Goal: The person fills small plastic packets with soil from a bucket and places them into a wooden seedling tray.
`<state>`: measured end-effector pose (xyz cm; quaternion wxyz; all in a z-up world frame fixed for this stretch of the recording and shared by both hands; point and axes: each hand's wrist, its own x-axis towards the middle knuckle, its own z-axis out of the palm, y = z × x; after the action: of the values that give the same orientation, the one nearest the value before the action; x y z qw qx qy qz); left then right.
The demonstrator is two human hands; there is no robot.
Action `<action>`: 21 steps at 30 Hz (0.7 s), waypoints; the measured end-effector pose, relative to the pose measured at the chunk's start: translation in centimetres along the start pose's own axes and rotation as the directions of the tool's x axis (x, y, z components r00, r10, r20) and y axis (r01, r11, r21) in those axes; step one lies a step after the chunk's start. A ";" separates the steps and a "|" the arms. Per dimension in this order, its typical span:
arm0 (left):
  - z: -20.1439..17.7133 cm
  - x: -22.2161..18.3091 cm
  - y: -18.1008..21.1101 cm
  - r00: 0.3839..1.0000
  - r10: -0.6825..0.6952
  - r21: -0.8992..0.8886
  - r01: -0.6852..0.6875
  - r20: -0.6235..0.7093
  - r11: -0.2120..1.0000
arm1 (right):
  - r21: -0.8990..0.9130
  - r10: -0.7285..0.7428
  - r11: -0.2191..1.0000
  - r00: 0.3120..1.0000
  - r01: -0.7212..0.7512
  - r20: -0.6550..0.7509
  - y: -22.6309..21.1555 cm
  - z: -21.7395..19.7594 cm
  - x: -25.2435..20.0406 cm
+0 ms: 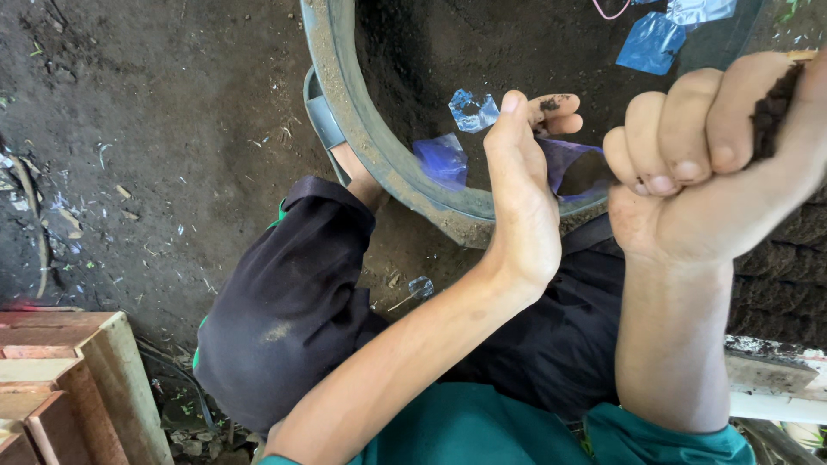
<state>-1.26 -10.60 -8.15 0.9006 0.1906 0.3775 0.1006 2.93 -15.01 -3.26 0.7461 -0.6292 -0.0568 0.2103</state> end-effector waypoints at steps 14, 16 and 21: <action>0.0 0.3 -0.1 0.999 -0.036 -0.017 0.036 -0.004 0.999 | 0.046 0.022 0.999 0.999 -0.024 0.046 0.2 -0.4 0.0; 0.0 0.3 -0.1 0.999 -0.034 -0.015 0.034 -0.004 0.999 | 0.002 0.013 1.000 0.994 -0.014 0.107 0.1 -0.6 -0.2; -0.3 0.7 -0.9 0.996 0.081 -0.056 -0.078 0.036 0.995 | -0.065 -0.041 0.997 0.989 0.051 0.145 0.4 -0.9 -0.2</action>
<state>-0.96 -11.09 -9.23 0.9077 0.1828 0.3495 0.1429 2.91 -15.86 -3.80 0.7227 -0.6362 -0.1320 0.2357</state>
